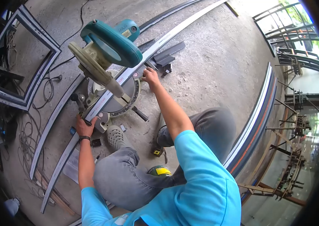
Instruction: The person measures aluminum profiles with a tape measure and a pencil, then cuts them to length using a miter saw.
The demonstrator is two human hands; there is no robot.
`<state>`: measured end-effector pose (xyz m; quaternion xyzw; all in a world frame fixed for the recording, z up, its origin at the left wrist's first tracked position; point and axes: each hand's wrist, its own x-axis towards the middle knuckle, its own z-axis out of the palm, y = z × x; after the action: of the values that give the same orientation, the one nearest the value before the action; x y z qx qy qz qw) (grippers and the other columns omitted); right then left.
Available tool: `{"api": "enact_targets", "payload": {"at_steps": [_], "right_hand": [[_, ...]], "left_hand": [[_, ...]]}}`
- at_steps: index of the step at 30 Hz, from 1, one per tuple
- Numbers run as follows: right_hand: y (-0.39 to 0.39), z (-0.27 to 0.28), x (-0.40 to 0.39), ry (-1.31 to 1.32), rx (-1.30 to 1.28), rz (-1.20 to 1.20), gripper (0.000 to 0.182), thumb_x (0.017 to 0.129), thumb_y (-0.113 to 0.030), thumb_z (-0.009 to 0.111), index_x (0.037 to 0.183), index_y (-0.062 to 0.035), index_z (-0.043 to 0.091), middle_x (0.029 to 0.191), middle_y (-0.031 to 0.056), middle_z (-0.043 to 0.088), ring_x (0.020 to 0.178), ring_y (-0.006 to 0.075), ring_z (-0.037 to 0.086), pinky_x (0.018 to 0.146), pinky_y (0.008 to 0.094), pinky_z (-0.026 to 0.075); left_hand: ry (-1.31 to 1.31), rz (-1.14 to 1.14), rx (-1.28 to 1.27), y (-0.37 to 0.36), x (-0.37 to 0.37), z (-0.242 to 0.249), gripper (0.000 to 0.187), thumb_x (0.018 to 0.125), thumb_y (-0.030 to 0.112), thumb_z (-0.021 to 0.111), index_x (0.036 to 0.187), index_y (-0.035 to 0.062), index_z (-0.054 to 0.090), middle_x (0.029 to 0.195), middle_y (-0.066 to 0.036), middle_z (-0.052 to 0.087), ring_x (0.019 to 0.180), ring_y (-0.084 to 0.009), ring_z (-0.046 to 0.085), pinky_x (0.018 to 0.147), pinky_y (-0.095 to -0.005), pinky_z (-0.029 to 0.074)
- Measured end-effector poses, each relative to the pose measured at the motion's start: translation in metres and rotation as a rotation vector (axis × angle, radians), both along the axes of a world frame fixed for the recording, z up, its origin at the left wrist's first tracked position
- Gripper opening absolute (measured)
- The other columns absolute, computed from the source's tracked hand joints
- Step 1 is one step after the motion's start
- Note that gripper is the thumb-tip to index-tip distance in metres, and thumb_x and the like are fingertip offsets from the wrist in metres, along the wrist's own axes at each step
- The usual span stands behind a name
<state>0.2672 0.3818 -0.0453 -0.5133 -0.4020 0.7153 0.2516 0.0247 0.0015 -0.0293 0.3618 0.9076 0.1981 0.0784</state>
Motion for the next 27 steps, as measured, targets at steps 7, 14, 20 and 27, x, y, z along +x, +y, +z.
{"api": "enact_targets", "payload": {"at_steps": [7,14,20,27], "right_hand": [[0.006,0.0,-0.024,0.254,0.183,0.053,0.028,0.096,-0.014,0.056,0.117,-0.0013,0.07,0.104,0.0023,0.071,0.092,0.0111,0.064,0.083,0.0278,0.049],[0.021,0.0,-0.008,0.173,0.1,0.169,0.039,0.094,-0.024,0.067,0.13,-0.0105,0.064,0.122,0.0083,0.068,0.115,0.0209,0.064,0.094,0.0431,0.051],[0.094,0.18,-0.052,-0.186,0.608,-0.105,0.041,0.103,-0.038,0.058,0.117,0.0007,0.066,0.112,0.0141,0.067,0.103,0.0214,0.065,0.089,0.0351,0.053],[-0.008,0.373,-0.129,-0.366,1.312,0.6,0.076,0.101,-0.063,0.048,0.148,-0.0027,0.048,0.137,0.0241,0.058,0.124,0.0333,0.061,0.103,0.0431,0.049]], "left_hand": [[-0.043,-0.01,0.064,0.006,0.003,0.006,0.089,0.073,0.052,0.087,0.134,-0.0009,0.05,0.113,-0.024,0.07,0.101,-0.0439,0.069,0.086,-0.0496,0.055],[0.037,0.033,-0.007,0.003,0.002,-0.006,0.086,0.07,0.059,0.086,0.126,0.0014,0.056,0.109,-0.022,0.071,0.096,-0.0456,0.068,0.085,-0.0531,0.054],[-0.077,0.06,-0.068,0.002,-0.003,0.006,0.09,0.071,0.059,0.086,0.132,0.003,0.051,0.116,-0.023,0.069,0.1,-0.044,0.069,0.087,-0.0514,0.056],[-0.177,0.111,-0.07,0.001,-0.002,0.01,0.086,0.068,0.061,0.087,0.123,0.0036,0.054,0.113,-0.021,0.07,0.1,-0.0419,0.07,0.086,-0.0494,0.057]]}}
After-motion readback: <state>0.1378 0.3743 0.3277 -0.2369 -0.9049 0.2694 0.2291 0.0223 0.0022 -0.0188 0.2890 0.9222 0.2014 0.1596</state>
